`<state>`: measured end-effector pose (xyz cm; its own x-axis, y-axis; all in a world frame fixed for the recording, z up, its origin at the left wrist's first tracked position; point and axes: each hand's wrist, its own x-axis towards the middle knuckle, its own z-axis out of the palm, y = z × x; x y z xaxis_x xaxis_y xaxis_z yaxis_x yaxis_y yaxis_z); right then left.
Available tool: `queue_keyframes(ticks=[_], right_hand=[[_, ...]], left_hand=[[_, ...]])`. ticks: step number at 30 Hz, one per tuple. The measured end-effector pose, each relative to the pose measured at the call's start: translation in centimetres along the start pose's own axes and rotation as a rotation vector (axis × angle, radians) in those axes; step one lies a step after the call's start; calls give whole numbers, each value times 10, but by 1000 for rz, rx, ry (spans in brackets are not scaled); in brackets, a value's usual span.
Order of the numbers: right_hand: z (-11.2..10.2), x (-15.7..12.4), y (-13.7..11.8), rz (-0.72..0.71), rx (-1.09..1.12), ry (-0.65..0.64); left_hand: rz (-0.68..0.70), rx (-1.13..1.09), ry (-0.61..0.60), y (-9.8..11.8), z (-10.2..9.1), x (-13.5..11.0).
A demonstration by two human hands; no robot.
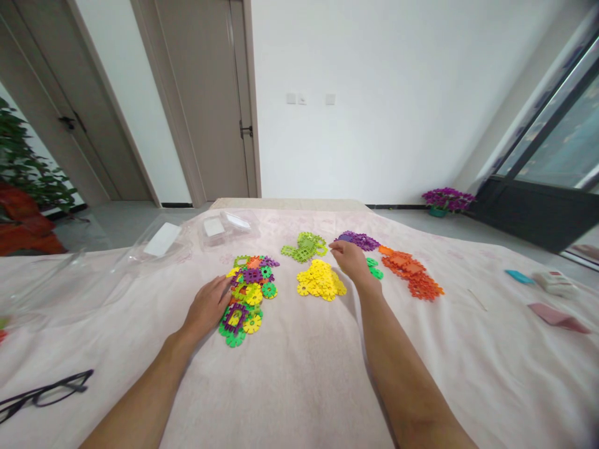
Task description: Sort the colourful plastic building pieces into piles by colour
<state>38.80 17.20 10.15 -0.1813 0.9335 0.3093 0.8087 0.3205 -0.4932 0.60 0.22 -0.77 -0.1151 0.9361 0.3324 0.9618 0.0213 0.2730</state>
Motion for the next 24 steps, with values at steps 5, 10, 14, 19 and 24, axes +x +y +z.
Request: queue_keyframes(ticks=[5, 10, 14, 19, 24], right_hand=[[37, -18, -51, -313, 93, -217], [70, -47, -83, -436, 77, -311], [83, -61, -93, -506, 11, -333], [90, -66, -96, -502, 22, -320], [93, -66, -97, -387, 167, -310]], left_hand=[[7, 5, -10, -2, 1, 0], [9, -26, -5, -1, 0, 0], [10, -54, -1, 0, -1, 0], [11, -63, -1, 1, -1, 0], [8, -56, 11, 1, -1, 0]])
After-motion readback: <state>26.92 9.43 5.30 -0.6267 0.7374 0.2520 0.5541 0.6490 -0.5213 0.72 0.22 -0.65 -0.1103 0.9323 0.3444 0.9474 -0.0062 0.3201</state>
